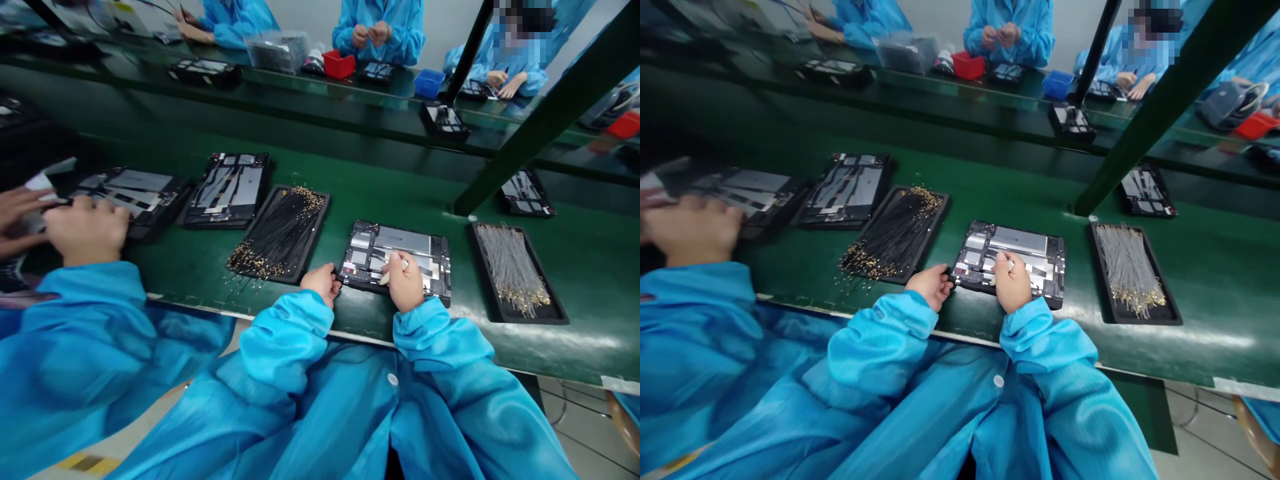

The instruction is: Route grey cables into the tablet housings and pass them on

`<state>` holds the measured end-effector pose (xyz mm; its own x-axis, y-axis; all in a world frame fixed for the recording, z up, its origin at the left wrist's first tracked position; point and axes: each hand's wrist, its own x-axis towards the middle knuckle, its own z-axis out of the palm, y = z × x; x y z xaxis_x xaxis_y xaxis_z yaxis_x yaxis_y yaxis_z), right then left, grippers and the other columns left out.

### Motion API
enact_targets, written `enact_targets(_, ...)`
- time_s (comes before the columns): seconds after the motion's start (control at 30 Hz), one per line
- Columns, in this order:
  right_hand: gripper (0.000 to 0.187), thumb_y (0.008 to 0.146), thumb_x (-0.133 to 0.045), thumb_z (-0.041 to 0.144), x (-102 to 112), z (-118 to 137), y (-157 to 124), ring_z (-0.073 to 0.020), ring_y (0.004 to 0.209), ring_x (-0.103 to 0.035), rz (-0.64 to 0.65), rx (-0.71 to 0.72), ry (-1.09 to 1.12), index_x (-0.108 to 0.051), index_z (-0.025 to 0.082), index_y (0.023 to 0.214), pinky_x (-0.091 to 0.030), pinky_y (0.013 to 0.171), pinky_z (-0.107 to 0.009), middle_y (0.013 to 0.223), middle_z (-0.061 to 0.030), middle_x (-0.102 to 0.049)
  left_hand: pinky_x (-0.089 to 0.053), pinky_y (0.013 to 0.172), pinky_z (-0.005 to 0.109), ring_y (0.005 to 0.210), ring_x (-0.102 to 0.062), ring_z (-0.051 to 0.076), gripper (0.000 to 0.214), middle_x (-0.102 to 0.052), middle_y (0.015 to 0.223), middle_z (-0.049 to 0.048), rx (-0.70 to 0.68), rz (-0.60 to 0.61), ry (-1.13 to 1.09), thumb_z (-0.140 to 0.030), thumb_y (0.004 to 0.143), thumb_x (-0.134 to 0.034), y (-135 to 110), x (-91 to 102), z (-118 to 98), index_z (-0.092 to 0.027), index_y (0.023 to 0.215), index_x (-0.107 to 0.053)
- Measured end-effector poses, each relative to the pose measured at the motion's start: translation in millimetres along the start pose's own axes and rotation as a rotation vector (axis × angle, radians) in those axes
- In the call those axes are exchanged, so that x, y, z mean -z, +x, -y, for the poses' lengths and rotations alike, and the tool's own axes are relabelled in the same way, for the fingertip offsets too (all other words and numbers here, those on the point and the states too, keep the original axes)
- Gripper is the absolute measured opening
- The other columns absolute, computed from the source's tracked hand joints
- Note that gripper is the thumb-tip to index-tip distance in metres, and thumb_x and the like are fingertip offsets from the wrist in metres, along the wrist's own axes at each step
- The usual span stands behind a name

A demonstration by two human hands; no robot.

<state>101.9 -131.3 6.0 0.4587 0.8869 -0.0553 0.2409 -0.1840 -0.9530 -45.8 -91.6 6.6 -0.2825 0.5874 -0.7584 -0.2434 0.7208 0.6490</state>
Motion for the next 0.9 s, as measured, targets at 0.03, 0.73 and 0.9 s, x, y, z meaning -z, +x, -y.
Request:
enact_targets(0.03,0.044,0.077,-0.043,0.055,0,0,0,-0.0147,0.058,-0.059,0.001,-0.002,0.001,-0.053,0.018,0.098,-0.044,0.058,-0.027,0.066,-0.0006,-0.063,-0.026,0.035,0.016,0.034,-0.038,0.005,0.010,-0.042,0.050,-0.0052,-0.020,0.007,0.029,-0.024,0.076,-0.050,2,-0.6,-2,-0.016,0.071,-0.045)
enact_targets(0.73,0.046,0.075,-0.045,0.055,0,2,-2,-0.0150,0.060,-0.059,0.011,-0.042,0.041,-0.054,0.018,0.101,-0.045,0.060,-0.029,0.067,-0.0009,-0.064,-0.027,0.035,0.016,0.039,-0.041,0.005,0.022,-0.049,0.055,-0.0027,-0.041,0.489,0.446,-0.036,0.068,-0.056,-47,31.5,56,-0.014,0.071,-0.054)
enact_targets(0.9,0.042,0.076,-0.045,0.053,2,8,0,-0.0156,0.062,-0.060,0.055,-0.041,-0.023,-0.056,0.020,0.098,-0.045,0.061,-0.029,0.065,0.0002,-0.064,-0.028,0.036,0.015,0.040,-0.043,0.004,0.021,-0.049,0.057,-0.0037,-0.049,0.509,0.334,-0.034,0.068,-0.059,-34,13.5,42,-0.015,0.070,-0.051)
